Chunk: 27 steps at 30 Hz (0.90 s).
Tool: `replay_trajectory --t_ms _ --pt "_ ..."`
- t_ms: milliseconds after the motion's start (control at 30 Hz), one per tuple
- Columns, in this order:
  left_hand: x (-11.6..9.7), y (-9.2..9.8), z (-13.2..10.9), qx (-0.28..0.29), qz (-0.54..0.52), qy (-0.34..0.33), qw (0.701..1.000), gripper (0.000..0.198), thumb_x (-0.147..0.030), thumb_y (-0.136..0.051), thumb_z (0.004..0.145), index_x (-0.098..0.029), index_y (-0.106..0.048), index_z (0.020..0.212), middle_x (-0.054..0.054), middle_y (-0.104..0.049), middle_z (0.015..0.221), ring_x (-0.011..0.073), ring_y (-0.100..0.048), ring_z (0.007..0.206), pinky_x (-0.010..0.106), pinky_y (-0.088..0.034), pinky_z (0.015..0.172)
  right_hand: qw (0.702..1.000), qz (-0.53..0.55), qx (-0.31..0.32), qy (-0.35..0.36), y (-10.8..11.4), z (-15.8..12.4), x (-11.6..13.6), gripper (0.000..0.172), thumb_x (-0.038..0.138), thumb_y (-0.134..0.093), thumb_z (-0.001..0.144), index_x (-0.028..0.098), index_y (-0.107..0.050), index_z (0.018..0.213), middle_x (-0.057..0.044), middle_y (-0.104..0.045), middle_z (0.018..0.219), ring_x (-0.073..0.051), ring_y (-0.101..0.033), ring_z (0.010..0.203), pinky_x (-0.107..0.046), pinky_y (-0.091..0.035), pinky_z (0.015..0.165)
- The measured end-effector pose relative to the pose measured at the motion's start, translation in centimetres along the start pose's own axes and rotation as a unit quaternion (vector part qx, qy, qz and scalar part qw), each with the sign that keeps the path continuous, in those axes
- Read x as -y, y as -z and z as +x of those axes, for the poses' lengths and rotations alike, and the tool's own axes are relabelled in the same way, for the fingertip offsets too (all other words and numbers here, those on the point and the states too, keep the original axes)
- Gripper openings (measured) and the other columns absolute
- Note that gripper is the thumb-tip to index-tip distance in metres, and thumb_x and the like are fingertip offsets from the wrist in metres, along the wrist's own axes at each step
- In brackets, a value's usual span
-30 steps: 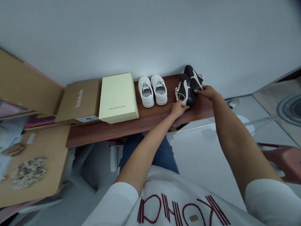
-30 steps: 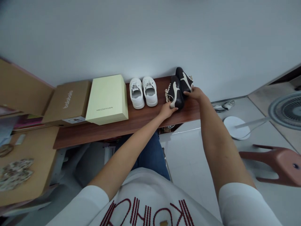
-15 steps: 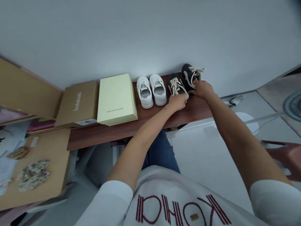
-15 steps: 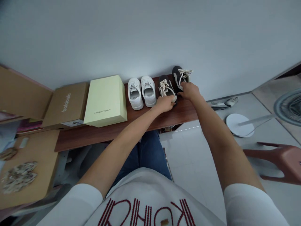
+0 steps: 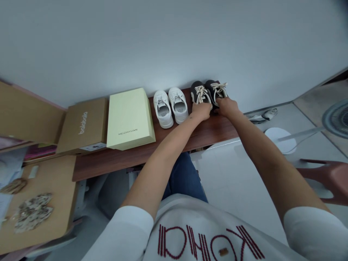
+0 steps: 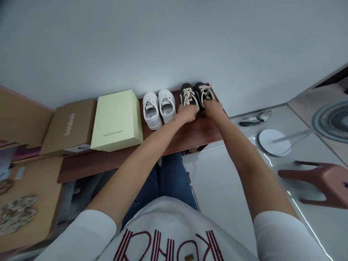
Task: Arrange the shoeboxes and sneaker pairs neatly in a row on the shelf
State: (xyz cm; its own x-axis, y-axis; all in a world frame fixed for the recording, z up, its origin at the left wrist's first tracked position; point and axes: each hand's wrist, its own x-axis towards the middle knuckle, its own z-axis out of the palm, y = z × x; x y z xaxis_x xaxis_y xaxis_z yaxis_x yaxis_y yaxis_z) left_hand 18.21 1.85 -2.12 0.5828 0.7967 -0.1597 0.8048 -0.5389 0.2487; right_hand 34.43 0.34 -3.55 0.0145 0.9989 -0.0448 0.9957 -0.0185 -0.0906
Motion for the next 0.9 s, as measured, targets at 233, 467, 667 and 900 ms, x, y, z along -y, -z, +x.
replay_trajectory --t_ms 233,467,667,900 --pt "0.3 -0.1 0.9 -0.001 -0.03 0.019 0.999 0.031 -0.012 -0.062 0.09 -0.019 -0.07 0.119 0.015 -0.073 0.121 0.0322 -0.065 0.12 0.052 -0.041 0.111 0.999 -0.036 0.002 -0.021 0.1 0.6 0.5 0.046 0.04 -0.081 0.084 0.019 -0.069 0.123 -0.019 -0.073 0.121 -0.035 -0.066 0.117 -0.044 -0.054 0.094" --pt "0.7 0.0 2.0 -0.004 -0.032 0.025 0.999 0.034 -0.016 -0.062 0.091 -0.018 -0.07 0.124 0.017 -0.072 0.127 0.0333 -0.064 0.123 0.055 -0.038 0.115 0.999 -0.027 0.009 -0.018 0.0 1.2 0.6 0.045 0.036 -0.081 0.084 0.02 -0.069 0.125 -0.018 -0.073 0.121 -0.035 -0.065 0.12 -0.045 -0.053 0.096" --pt "0.8 0.0 2.9 -0.012 -0.058 0.027 0.998 0.033 -0.014 -0.066 0.088 -0.018 -0.073 0.12 0.017 -0.074 0.123 0.0346 -0.064 0.125 0.054 -0.038 0.115 0.999 -0.038 -0.006 -0.01 -0.2 1.5 0.5 0.042 0.035 -0.078 0.085 0.019 -0.069 0.123 -0.02 -0.072 0.118 -0.036 -0.065 0.118 -0.045 -0.055 0.093" --pt "0.5 0.1 1.3 -0.049 -0.006 0.015 0.999 0.034 -0.016 -0.059 0.095 -0.017 -0.067 0.128 0.017 -0.073 0.124 0.0318 -0.065 0.121 0.047 -0.044 0.108 0.999 -0.049 -0.006 -0.004 -0.4 1.4 0.9 0.048 0.029 -0.074 0.086 0.013 -0.063 0.13 -0.024 -0.065 0.132 -0.038 -0.057 0.127 -0.05 -0.052 0.099"
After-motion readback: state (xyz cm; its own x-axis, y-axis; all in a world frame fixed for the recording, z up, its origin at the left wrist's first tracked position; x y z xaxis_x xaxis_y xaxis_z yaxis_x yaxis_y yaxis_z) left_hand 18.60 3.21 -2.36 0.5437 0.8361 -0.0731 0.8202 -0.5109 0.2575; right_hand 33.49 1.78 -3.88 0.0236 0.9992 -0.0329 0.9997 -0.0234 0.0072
